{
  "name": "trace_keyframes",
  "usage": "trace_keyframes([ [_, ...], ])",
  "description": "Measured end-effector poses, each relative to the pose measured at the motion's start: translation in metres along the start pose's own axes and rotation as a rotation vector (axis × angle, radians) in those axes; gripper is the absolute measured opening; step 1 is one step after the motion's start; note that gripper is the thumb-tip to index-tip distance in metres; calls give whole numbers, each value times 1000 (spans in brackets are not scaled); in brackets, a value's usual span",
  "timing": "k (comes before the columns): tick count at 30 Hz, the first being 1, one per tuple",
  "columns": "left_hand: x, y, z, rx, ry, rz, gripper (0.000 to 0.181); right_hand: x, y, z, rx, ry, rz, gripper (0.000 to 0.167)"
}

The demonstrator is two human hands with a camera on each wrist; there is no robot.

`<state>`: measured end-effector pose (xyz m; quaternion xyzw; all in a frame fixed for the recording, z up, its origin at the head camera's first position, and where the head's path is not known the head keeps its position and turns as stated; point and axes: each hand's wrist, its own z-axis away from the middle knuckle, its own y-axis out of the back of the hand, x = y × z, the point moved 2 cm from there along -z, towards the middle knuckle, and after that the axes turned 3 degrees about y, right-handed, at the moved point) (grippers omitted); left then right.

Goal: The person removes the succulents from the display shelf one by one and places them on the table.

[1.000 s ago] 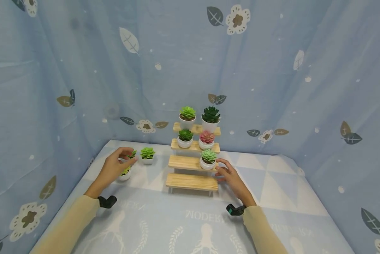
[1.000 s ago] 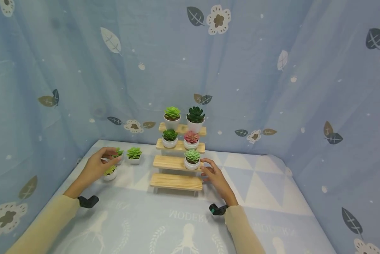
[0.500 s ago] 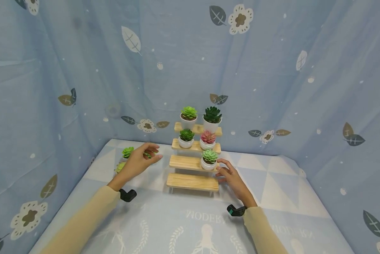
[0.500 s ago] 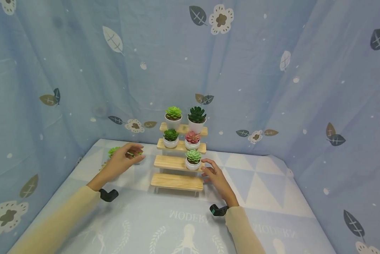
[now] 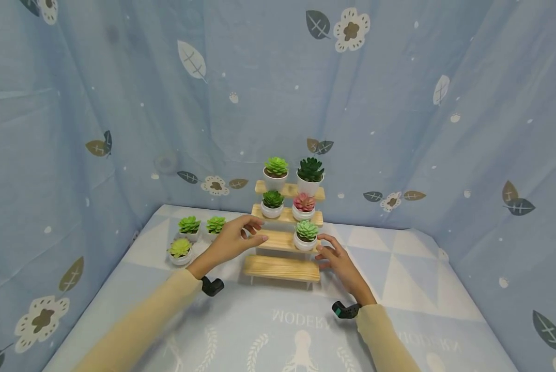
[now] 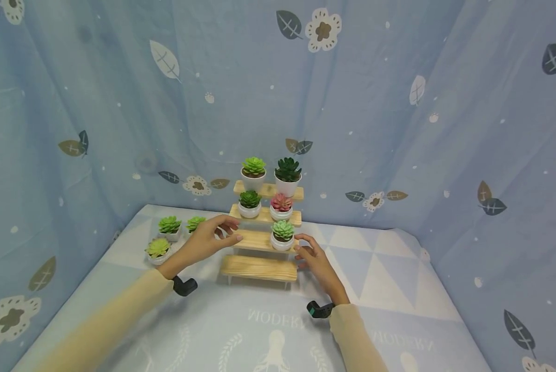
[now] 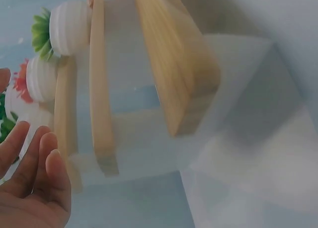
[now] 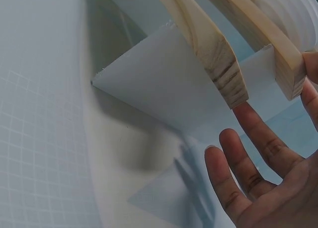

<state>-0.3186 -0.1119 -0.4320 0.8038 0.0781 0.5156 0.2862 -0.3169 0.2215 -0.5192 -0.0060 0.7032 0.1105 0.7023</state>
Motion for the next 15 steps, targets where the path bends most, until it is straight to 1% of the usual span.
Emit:
trace_keyframes([
  [5, 7, -13, -8, -30, -34, 10, 38, -1, -1, -1, 5, 11, 5, 51],
  [9, 10, -23, -13, -58, -36, 38, 41, -1, -1, 0, -3, 12, 8, 52],
  [15, 12, -36, -20, -71, -36, 56, 47, -2, -2, 2, -12, 8, -3, 53],
])
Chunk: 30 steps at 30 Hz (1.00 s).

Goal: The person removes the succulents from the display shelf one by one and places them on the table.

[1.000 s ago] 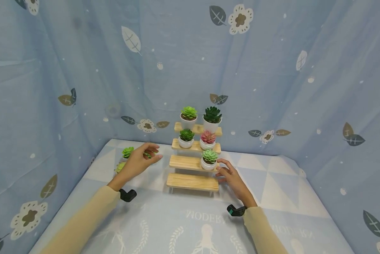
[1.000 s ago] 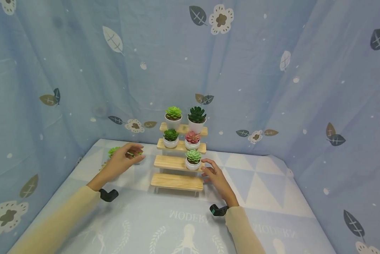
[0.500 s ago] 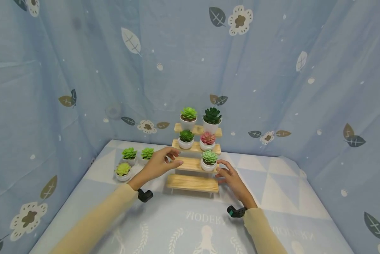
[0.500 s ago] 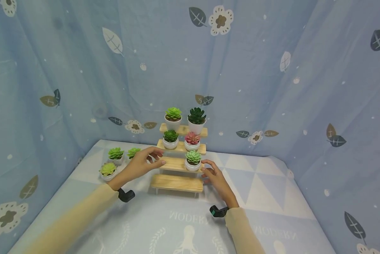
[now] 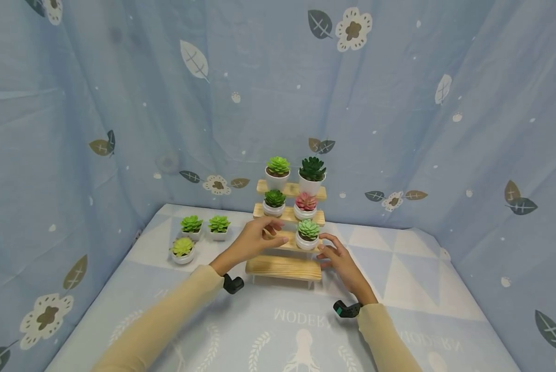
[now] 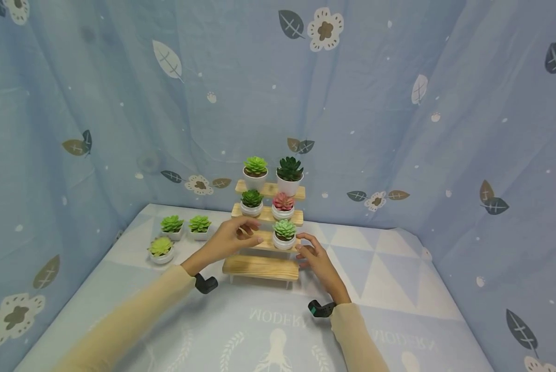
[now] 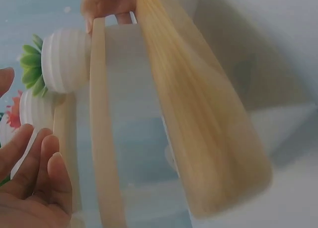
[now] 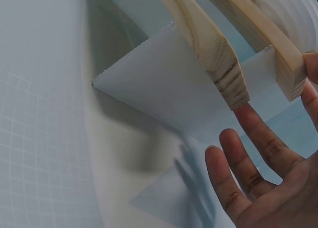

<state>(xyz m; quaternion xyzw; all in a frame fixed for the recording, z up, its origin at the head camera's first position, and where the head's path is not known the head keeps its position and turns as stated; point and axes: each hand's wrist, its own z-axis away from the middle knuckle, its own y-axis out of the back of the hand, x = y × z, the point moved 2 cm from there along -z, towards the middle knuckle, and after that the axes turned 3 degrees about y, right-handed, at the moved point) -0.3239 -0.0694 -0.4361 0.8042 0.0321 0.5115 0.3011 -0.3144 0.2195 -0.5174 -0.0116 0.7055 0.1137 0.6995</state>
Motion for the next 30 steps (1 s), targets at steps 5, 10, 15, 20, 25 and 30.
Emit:
trace_keyframes([
  [5, 1, -13, -8, -4, 3, 9, 46, 2, 1, -1, 7, -5, -2, 53],
  [10, 3, -23, -13, -9, 21, 13, 48, 2, 1, -2, 4, 1, -3, 53],
  [15, 6, -34, -18, -21, 15, 2, 50, 3, 2, -2, 0, 5, -8, 53],
  [20, 9, -42, -21, -7, 22, -36, 53, 4, 2, -2, -10, 13, -4, 52],
  [25, 10, -46, -23, 3, 52, -66, 61, 4, 3, -3, -14, 21, -2, 52],
  [30, 12, -51, -24, 16, 88, -75, 66, 4, 2, -2, -8, 21, -4, 52],
])
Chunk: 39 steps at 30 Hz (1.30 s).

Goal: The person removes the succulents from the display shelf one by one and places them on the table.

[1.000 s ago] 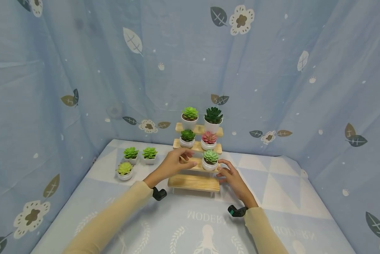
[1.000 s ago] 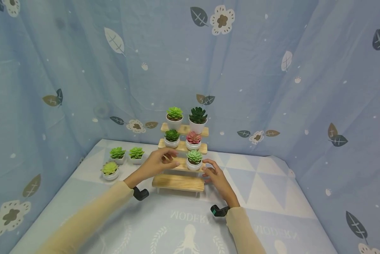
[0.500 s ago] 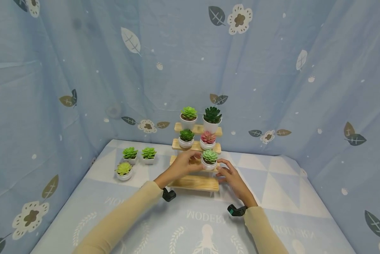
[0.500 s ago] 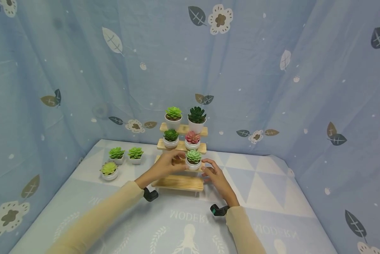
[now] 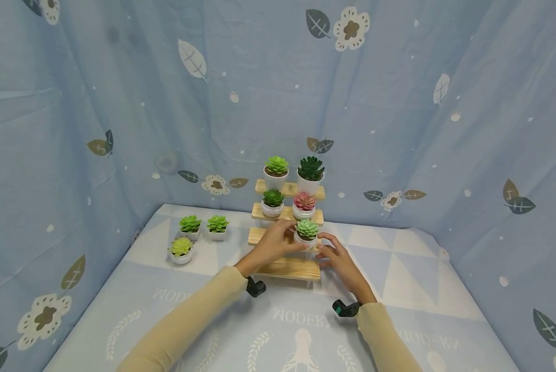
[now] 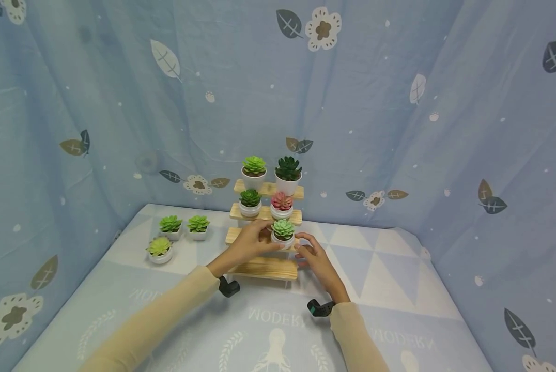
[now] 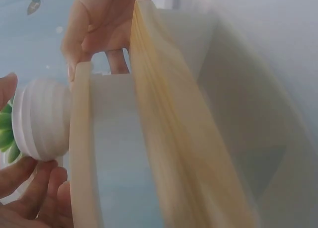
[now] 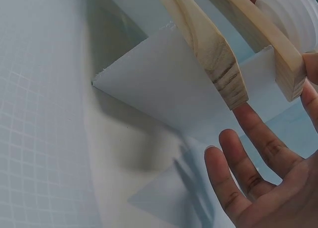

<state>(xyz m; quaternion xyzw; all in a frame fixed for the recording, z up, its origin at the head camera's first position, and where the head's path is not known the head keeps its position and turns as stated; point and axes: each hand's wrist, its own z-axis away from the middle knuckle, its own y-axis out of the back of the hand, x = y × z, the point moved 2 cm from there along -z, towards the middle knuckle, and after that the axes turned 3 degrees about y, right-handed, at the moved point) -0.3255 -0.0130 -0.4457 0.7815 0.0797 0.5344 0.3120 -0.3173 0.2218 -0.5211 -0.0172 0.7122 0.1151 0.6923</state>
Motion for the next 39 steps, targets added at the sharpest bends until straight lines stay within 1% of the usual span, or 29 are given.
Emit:
trace_keyframes([
  [7, 2, -5, 0, 28, 35, 22, 59, -1, 0, 1, 10, 5, -8, 52],
  [10, 1, -7, -1, 30, 26, 26, 60, -1, 0, 2, 13, 0, -13, 52],
  [18, 1, -11, -4, 27, -2, 0, 61, -3, -1, 2, 11, -6, -15, 53],
  [25, 2, -9, -3, 39, -1, 15, 57, -4, -2, 1, -2, 4, -17, 53],
  [30, 2, -7, -3, 31, 5, 22, 57, -3, -1, 0, -1, 3, -9, 50],
  [34, 2, -4, -2, 36, 23, 40, 61, -4, -1, 0, -6, 10, -5, 49],
  [39, 3, 0, 2, 37, 37, 60, 66, -4, -1, 0, -19, 6, 3, 51],
])
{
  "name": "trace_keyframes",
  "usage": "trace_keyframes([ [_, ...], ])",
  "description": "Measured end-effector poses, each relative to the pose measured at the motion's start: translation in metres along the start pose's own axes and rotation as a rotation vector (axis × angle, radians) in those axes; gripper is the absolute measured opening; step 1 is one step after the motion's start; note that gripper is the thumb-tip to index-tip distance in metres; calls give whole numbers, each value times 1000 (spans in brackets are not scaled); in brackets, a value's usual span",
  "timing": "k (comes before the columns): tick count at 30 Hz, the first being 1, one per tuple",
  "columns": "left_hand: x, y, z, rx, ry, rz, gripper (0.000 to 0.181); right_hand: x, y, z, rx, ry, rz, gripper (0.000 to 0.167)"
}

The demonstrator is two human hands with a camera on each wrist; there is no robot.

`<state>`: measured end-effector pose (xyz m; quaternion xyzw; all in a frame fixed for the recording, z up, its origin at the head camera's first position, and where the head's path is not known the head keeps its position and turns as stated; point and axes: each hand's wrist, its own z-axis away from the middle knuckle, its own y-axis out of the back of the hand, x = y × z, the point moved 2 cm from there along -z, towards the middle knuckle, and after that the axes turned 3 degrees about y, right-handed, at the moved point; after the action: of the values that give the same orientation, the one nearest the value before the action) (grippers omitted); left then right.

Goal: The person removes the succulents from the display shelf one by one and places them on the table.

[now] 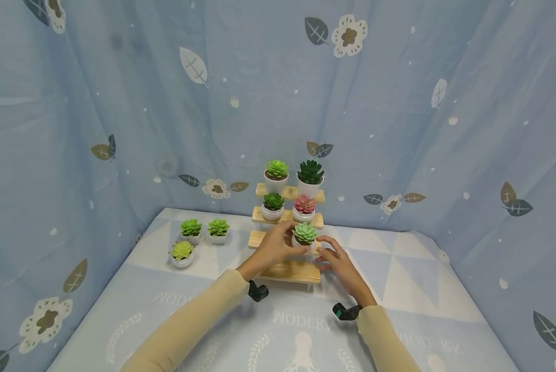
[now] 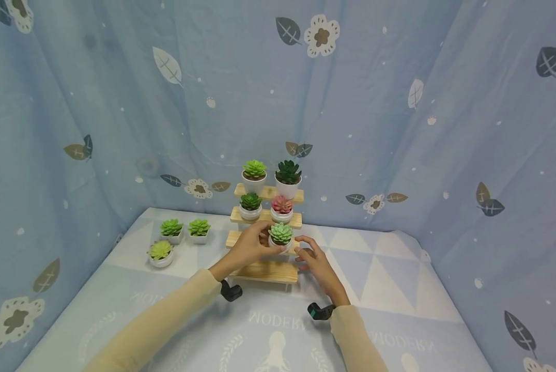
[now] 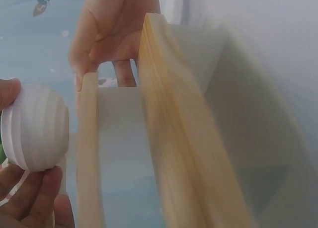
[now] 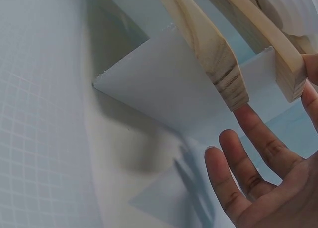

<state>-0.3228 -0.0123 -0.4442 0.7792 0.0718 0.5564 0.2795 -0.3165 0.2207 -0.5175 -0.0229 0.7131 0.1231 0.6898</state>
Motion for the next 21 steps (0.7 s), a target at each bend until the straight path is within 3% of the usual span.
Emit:
trace_keyframes([
  [7, 0, 7, 7, 25, -11, -4, 66, -1, -1, 0, -3, 4, -6, 51],
  [21, -4, 26, 22, 19, -38, 38, 69, 5, 1, -2, 15, -21, 12, 51],
])
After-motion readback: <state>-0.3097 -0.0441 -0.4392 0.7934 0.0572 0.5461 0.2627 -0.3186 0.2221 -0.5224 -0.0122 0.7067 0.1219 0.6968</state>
